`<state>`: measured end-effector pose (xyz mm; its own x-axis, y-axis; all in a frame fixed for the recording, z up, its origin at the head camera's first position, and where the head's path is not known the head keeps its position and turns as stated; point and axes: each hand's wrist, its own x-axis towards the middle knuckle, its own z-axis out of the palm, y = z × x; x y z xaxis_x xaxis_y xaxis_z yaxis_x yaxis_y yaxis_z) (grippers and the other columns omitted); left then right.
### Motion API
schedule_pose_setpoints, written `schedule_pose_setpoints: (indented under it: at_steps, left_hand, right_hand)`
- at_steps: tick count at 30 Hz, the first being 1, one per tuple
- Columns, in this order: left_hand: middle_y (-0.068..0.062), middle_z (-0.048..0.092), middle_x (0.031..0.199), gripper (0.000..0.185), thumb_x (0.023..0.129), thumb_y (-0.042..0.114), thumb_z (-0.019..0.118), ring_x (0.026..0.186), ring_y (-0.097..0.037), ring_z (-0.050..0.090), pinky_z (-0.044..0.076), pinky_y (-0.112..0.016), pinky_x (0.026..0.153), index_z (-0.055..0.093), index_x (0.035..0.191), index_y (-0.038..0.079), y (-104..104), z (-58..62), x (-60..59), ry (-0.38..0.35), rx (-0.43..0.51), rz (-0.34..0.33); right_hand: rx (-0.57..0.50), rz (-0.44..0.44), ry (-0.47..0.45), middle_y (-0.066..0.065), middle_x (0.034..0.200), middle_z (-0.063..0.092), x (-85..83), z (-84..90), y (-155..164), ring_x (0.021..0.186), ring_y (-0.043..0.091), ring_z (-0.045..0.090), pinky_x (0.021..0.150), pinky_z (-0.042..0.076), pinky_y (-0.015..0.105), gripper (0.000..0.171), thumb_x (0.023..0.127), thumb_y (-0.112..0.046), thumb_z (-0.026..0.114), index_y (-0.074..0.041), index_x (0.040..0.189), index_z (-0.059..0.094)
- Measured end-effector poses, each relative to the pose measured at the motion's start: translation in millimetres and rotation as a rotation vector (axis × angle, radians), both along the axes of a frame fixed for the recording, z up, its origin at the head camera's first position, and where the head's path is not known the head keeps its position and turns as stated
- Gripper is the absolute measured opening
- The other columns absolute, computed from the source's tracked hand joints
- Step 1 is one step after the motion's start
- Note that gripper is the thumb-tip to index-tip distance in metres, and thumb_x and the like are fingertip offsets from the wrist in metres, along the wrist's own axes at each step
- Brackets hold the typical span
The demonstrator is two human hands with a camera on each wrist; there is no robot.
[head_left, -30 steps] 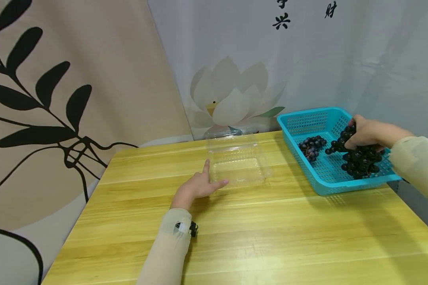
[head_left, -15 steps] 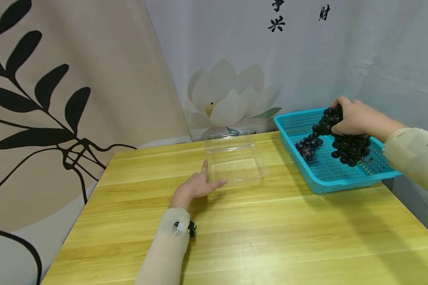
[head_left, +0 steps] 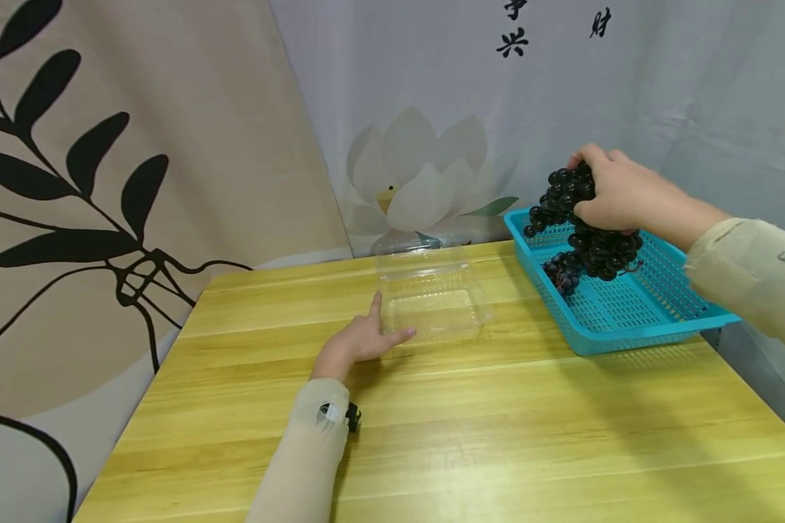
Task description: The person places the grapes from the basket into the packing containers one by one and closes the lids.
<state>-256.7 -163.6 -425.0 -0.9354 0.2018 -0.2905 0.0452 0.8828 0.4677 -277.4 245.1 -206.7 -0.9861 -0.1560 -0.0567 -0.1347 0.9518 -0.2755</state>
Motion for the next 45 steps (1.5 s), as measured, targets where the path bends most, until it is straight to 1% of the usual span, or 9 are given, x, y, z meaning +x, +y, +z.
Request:
schedule_pose_setpoints:
  at_steps: [4,14,18,25,32,34,39,42,45]
  left_hand:
    - [-0.032,0.056,0.153,0.122,0.092,0.087,0.051,0.125,-0.043,0.069,0.053,-0.059,0.108,-0.018,0.170,0.024,3,1.6,-0.8,0.002,-0.001,0.004]
    - [-0.028,0.068,0.139,0.122,0.093,0.084,0.053,0.114,-0.037,0.074,0.054,-0.057,0.107,-0.018,0.171,0.022,4,5.0,-1.1,-0.003,0.007,0.005]
    - [-0.029,0.068,0.138,0.122,0.094,0.083,0.053,0.114,-0.038,0.074,0.053,-0.058,0.108,-0.018,0.171,0.021,4,4.9,-0.4,0.000,0.009,0.006]
    - [-0.032,0.063,0.144,0.123,0.094,0.083,0.053,0.121,-0.040,0.071,0.052,-0.058,0.111,-0.018,0.170,0.019,6,2.7,-1.9,-0.003,0.017,0.006]
    - [-0.029,0.068,0.137,0.123,0.094,0.084,0.052,0.121,-0.040,0.071,0.051,-0.058,0.113,-0.018,0.170,0.019,5,2.9,-2.7,-0.006,0.003,0.005]
    - [-0.031,0.065,0.142,0.124,0.092,0.086,0.052,0.127,-0.042,0.068,0.049,-0.059,0.114,-0.018,0.170,0.019,5,3.3,-2.1,-0.006,0.001,0.009]
    - [-0.032,0.057,0.151,0.128,0.088,0.092,0.049,0.138,-0.046,0.061,0.046,-0.061,0.117,-0.020,0.170,0.022,4,3.4,-0.7,-0.013,0.007,0.018]
    - [-0.032,0.058,0.151,0.130,0.087,0.094,0.049,0.138,-0.047,0.061,0.046,-0.061,0.118,-0.020,0.170,0.022,4,4.6,0.3,-0.016,0.011,0.018]
    - [-0.030,0.060,0.150,0.128,0.088,0.091,0.050,0.138,-0.047,0.060,0.045,-0.061,0.119,-0.021,0.170,0.023,6,5.6,1.2,-0.021,0.020,0.017]
  right_hand:
    - [0.009,0.015,0.008,0.040,0.162,0.020,1.9,6.6,-10,0.060,0.031,0.054,0.053,0.048,0.043,0.074,0.103,-0.022,0.054,-0.018,0.167,0.016]
    - [0.050,0.059,0.043,0.034,0.164,0.024,4.6,19.1,-40,0.069,0.031,0.053,0.057,0.044,0.042,0.075,0.101,-0.020,0.056,-0.022,0.166,0.019]
    - [0.060,0.077,0.069,0.032,0.166,0.023,4.8,22.3,-51,0.069,0.031,0.050,0.057,0.041,0.041,0.076,0.100,-0.017,0.056,-0.023,0.166,0.019]
    - [0.070,0.091,0.088,0.030,0.167,0.024,5.3,23.3,-63,0.071,0.033,0.048,0.058,0.039,0.041,0.078,0.099,-0.014,0.055,-0.025,0.167,0.018]
    - [0.075,0.117,0.093,0.028,0.168,0.025,5.9,23.2,-77,0.083,0.037,0.052,0.065,0.041,0.045,0.077,0.100,-0.015,0.056,-0.026,0.167,0.019]
    - [0.074,0.123,0.091,0.027,0.168,0.025,6.0,23.3,-80,0.086,0.038,0.052,0.066,0.041,0.045,0.077,0.101,-0.016,0.057,-0.027,0.167,0.019]
    - [0.070,0.136,0.090,0.026,0.170,0.023,5.1,22.0,-89,0.085,0.037,0.052,0.064,0.041,0.044,0.078,0.100,-0.015,0.056,-0.028,0.167,0.020]
    - [0.069,0.143,0.091,0.025,0.171,0.022,4.7,20.8,-94,0.081,0.036,0.052,0.063,0.041,0.043,0.078,0.100,-0.013,0.055,-0.029,0.167,0.020]
    - [0.075,0.150,0.093,0.024,0.170,0.025,5.4,19.5,-99,0.074,0.033,0.048,0.060,0.038,0.041,0.078,0.098,-0.010,0.054,-0.029,0.167,0.021]
